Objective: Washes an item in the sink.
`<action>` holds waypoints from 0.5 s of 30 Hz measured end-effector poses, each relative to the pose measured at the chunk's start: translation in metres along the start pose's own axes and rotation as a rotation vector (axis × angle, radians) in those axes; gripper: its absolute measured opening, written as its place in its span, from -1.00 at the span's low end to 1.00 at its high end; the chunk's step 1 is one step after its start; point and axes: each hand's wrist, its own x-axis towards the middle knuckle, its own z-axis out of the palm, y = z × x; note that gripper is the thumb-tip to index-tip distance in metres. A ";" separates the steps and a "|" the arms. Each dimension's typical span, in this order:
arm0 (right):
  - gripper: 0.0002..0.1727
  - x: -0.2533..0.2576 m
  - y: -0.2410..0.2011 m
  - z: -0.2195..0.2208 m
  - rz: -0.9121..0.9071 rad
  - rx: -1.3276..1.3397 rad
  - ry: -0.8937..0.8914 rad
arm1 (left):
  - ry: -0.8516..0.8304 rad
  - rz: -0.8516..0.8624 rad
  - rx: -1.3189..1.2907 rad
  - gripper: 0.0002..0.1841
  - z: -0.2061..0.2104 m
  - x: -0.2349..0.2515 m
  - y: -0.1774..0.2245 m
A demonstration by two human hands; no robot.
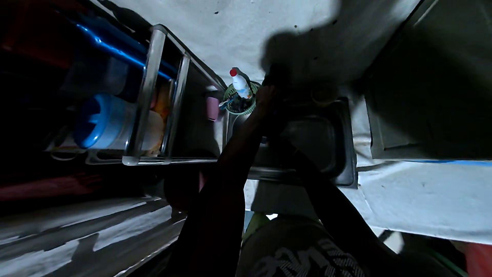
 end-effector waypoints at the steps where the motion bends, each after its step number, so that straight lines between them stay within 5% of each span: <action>1: -0.68 -0.015 -0.013 0.002 0.030 -0.059 0.013 | 0.006 0.001 -0.005 -0.61 0.001 0.000 0.000; 4: -0.66 -0.064 -0.050 0.006 0.057 -0.138 0.013 | 0.000 -0.002 -0.008 -0.58 -0.003 -0.003 0.001; 7: -0.67 -0.041 -0.009 -0.006 -0.322 0.037 -0.104 | -0.002 0.001 0.008 -0.64 -0.004 -0.004 0.003; 10: -0.70 -0.034 -0.028 0.008 0.113 -0.038 0.075 | 0.000 -0.007 0.031 -0.71 0.000 0.000 0.003; 12: -0.66 -0.010 -0.006 0.000 0.020 0.010 0.027 | -0.004 -0.006 0.033 -0.69 0.001 0.002 0.002; 15: -0.70 -0.054 -0.042 0.006 0.121 -0.039 0.064 | -0.020 -0.001 0.022 -0.65 -0.004 -0.001 0.003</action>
